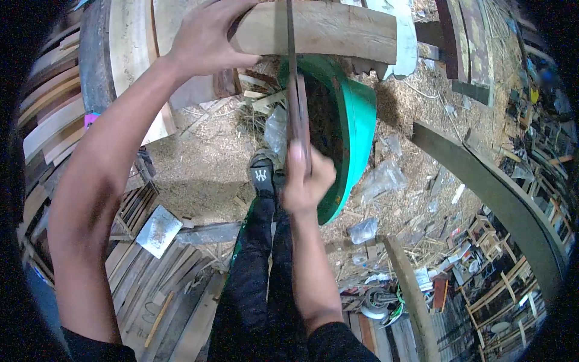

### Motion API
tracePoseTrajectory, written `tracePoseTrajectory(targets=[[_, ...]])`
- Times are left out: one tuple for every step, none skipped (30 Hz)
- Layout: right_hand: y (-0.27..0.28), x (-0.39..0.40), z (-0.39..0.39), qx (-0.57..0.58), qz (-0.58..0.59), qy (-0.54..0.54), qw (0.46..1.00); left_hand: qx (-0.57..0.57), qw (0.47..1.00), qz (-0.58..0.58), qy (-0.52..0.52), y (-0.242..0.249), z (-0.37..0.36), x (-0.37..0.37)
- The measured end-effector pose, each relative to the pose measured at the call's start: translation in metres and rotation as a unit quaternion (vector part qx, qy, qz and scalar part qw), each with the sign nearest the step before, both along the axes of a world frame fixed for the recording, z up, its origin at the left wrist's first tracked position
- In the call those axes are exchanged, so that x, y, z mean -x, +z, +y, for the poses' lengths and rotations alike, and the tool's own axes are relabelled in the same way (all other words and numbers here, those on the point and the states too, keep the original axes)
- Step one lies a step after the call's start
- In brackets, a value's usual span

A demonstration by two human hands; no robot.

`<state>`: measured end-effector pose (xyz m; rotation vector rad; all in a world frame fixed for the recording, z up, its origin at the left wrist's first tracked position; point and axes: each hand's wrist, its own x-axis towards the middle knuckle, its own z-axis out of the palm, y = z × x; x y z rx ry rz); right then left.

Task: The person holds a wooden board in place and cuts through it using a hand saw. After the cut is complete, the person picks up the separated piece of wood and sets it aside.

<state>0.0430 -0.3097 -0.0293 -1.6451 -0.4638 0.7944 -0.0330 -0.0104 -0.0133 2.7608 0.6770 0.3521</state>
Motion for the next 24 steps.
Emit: tracePoseTrajectory(targets=[[0.012, -0.008, 0.034, 0.017, -0.002, -0.008, 1.0, 0.021, 1.0, -0.001, 0.009, 0.005, 0.001, 0.0], [0.007, -0.005, 0.054, -0.03, 0.017, -0.025, 0.999, 0.047, 0.999, 0.001, 0.018, 0.007, -0.001, 0.002], [0.011, -0.001, 0.051, -0.006, 0.013, -0.022, 1.0, 0.049, 0.999, 0.002, 0.017, 0.004, -0.001, 0.002], [0.017, 0.002, 0.046, 0.012, 0.008, -0.017, 1.0, 0.018, 1.0, 0.003, 0.009, 0.002, 0.001, 0.002], [0.013, 0.009, 0.024, 0.004, -0.009, -0.016, 1.0, -0.011, 1.0, 0.008, 0.003, 0.0, 0.001, 0.004], [0.005, 0.019, -0.011, -0.003, -0.029, -0.018, 0.999, -0.008, 1.0, 0.008, 0.003, -0.002, -0.002, 0.006], [0.004, 0.028, -0.04, 0.002, -0.042, 0.011, 0.999, -0.009, 1.0, -0.008, 0.001, -0.003, -0.001, 0.005], [0.027, 0.033, -0.031, 0.019, -0.02, -0.017, 0.999, -0.01, 1.0, -0.02, 0.001, -0.003, 0.001, 0.005], [0.02, 0.026, -0.024, 0.006, -0.019, -0.01, 1.0, -0.007, 1.0, -0.019, 0.0, -0.001, 0.0, 0.006], [0.008, 0.015, -0.012, -0.002, -0.018, -0.008, 1.0, 0.025, 1.0, -0.006, 0.004, 0.003, -0.002, 0.004], [0.016, 0.0, 0.02, 0.046, -0.005, -0.007, 0.999, 0.05, 0.999, 0.005, 0.01, 0.007, 0.0, 0.001], [0.021, -0.005, 0.052, 0.013, 0.01, -0.014, 1.0, 0.045, 0.999, 0.004, 0.013, 0.01, 0.002, 0.001], [0.02, 0.0, 0.056, 0.015, 0.007, -0.014, 1.0, 0.048, 0.999, 0.022, 0.014, 0.011, 0.0, 0.0], [0.02, 0.005, 0.057, 0.016, 0.005, -0.014, 1.0, 0.051, 0.998, 0.039, 0.014, 0.012, -0.001, 0.0], [0.016, 0.005, 0.04, 0.016, 0.016, -0.02, 1.0, 0.049, 0.998, 0.042, 0.018, 0.012, 0.0, 0.002], [0.013, 0.016, 0.01, 0.027, -0.042, -0.012, 0.999, 0.03, 0.999, 0.037, 0.009, 0.009, -0.002, 0.003], [0.013, 0.033, -0.019, 0.026, -0.009, -0.044, 0.999, 0.008, 1.0, 0.03, -0.001, 0.008, -0.001, 0.002], [0.028, 0.039, -0.027, 0.035, -0.013, -0.023, 0.999, 0.0, 1.0, 0.028, 0.0, 0.009, 0.005, -0.001], [0.022, 0.034, -0.023, 0.019, -0.031, -0.017, 0.999, 0.03, 0.999, 0.031, 0.007, 0.008, 0.007, -0.001], [0.017, 0.029, -0.023, 0.014, -0.047, -0.015, 0.999, 0.072, 0.997, 0.037, 0.009, 0.005, 0.001, -0.001], [0.016, 0.017, 0.0, 0.021, -0.02, -0.016, 0.999, 0.081, 0.996, 0.039, 0.004, 0.002, -0.005, 0.0], [0.012, 0.002, 0.032, 0.013, 0.003, -0.011, 1.0, 0.054, 0.998, 0.031, 0.0, 0.003, -0.001, 0.001], [0.009, 0.001, 0.049, 0.004, 0.004, -0.012, 1.0, 0.027, 0.999, 0.024, -0.002, 0.004, 0.003, 0.003], [0.012, 0.005, 0.057, 0.001, 0.009, -0.015, 1.0, 0.029, 0.999, 0.026, -0.003, 0.005, 0.002, 0.002]])
